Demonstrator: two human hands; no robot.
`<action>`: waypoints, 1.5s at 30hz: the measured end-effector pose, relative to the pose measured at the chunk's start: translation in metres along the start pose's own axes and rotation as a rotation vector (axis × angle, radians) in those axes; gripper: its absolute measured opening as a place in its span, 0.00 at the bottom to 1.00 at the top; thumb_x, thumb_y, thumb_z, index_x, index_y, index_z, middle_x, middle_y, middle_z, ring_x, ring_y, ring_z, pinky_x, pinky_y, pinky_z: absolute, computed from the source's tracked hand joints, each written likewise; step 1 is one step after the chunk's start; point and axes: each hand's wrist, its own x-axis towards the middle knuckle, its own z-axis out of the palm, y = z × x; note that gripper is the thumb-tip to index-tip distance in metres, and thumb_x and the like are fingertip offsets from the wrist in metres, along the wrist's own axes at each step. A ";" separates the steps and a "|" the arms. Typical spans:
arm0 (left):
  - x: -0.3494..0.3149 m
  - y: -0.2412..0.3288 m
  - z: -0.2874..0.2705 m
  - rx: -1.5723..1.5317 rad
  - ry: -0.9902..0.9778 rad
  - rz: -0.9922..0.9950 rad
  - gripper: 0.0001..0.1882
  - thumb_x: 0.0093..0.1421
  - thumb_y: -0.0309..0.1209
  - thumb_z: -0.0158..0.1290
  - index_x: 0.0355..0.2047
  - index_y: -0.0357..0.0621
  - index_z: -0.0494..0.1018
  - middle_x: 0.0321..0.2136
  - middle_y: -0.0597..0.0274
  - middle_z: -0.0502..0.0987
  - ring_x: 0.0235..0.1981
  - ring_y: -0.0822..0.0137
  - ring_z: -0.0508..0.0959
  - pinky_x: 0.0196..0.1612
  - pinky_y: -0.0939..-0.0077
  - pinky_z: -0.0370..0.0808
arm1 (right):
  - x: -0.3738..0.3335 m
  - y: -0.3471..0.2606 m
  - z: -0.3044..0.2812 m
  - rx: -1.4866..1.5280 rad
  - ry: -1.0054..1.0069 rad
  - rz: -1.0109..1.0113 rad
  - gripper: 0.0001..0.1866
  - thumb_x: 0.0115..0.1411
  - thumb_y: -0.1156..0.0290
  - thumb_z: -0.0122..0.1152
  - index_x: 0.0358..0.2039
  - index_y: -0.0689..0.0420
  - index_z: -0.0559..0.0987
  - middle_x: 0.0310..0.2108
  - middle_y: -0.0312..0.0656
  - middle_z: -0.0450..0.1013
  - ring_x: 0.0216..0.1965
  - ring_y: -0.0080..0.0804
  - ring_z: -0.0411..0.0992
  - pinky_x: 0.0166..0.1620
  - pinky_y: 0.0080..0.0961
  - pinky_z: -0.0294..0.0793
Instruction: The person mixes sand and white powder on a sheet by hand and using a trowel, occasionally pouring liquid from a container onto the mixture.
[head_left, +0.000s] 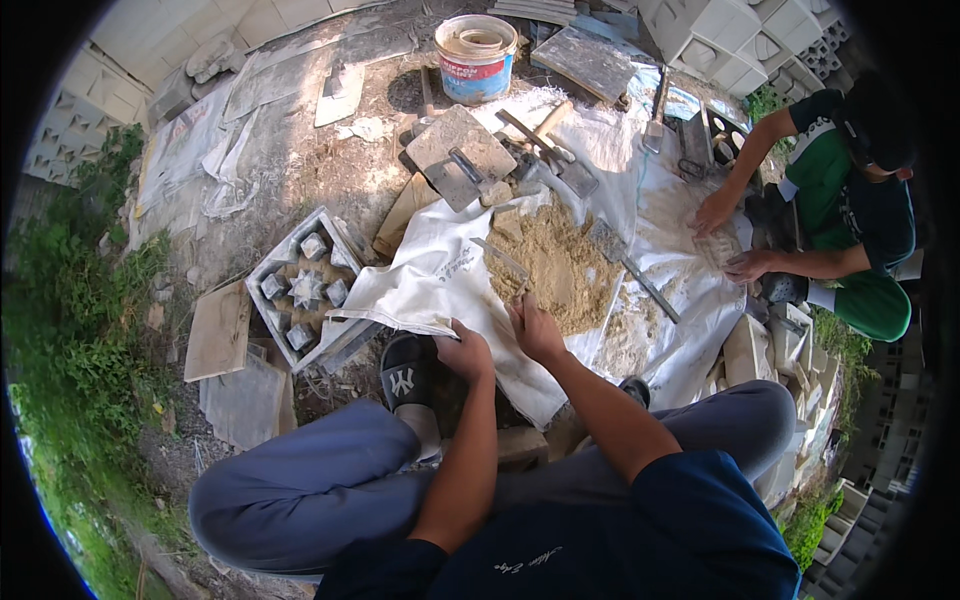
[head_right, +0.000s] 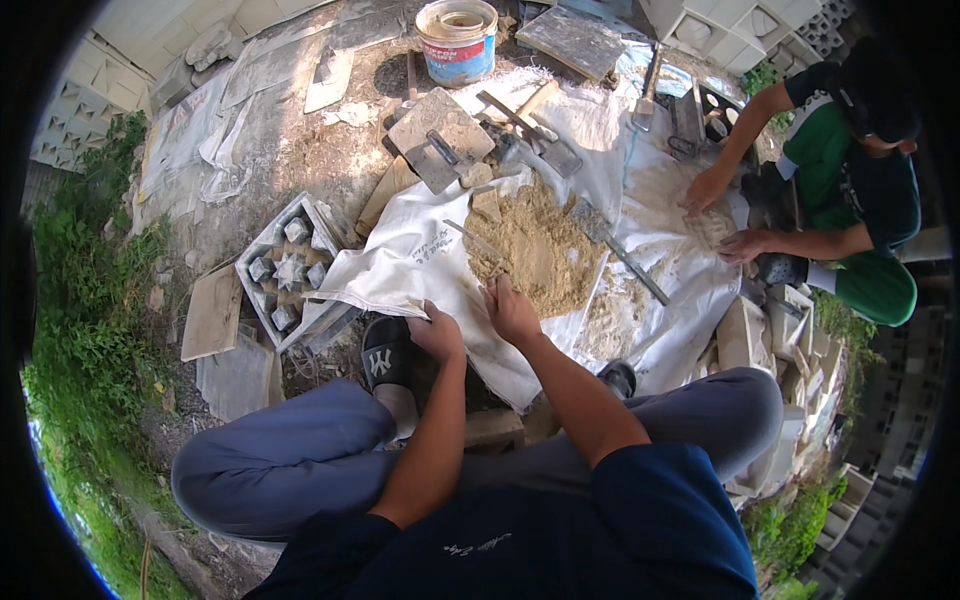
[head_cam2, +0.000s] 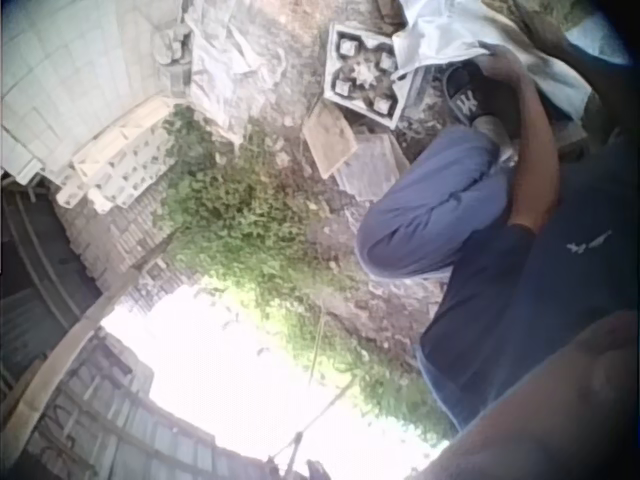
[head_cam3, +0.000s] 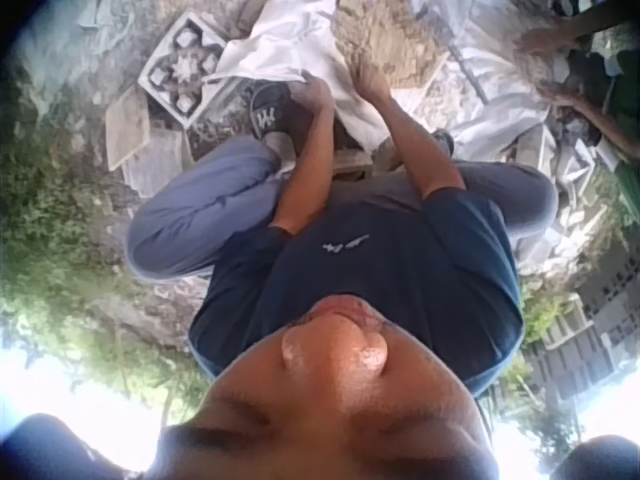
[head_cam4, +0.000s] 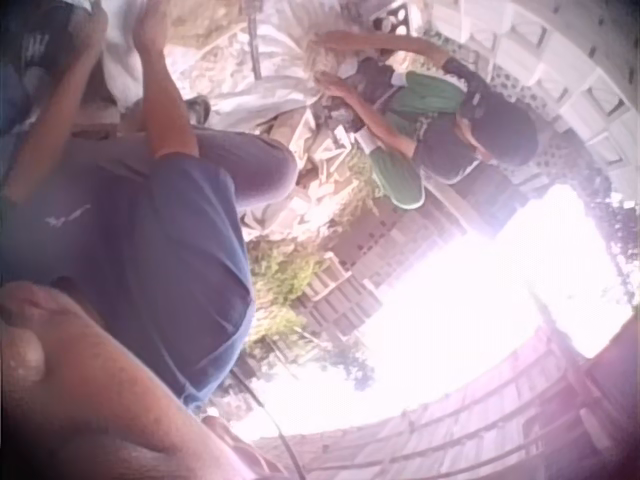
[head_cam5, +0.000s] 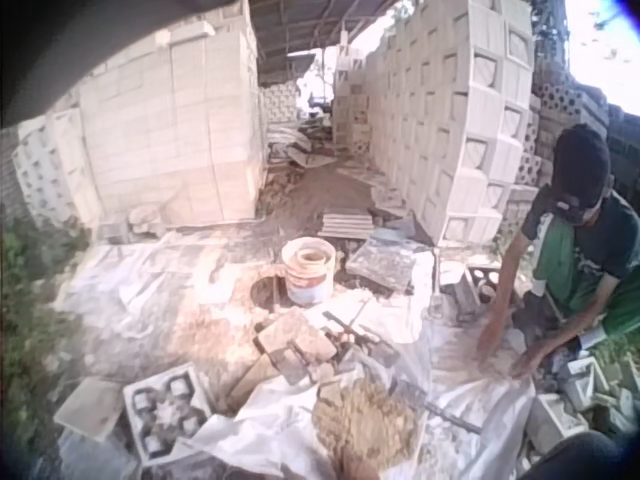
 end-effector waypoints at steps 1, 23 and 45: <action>0.000 -0.002 0.001 -0.004 -0.002 0.001 0.19 0.63 0.24 0.49 0.52 0.22 0.69 0.48 0.30 0.76 0.52 0.38 0.76 0.52 0.54 0.73 | -0.001 0.003 0.000 -0.084 -0.090 0.061 0.16 0.69 0.60 0.49 0.40 0.62 0.66 0.29 0.60 0.76 0.32 0.65 0.74 0.36 0.58 0.72; -0.013 -0.003 0.004 0.074 -0.053 -0.153 0.22 0.62 0.31 0.55 0.53 0.28 0.71 0.46 0.36 0.79 0.49 0.41 0.79 0.51 0.56 0.75 | -0.029 0.022 0.005 -0.068 -0.048 -0.012 0.14 0.65 0.65 0.56 0.37 0.64 0.67 0.26 0.55 0.76 0.27 0.62 0.74 0.30 0.54 0.72; -0.007 -0.028 -0.004 0.152 -0.045 -0.217 0.23 0.61 0.29 0.53 0.55 0.28 0.70 0.48 0.34 0.77 0.50 0.40 0.78 0.54 0.54 0.74 | -0.044 -0.007 0.011 -0.121 -0.019 -0.096 0.17 0.67 0.62 0.55 0.39 0.65 0.65 0.25 0.58 0.75 0.28 0.64 0.74 0.30 0.56 0.73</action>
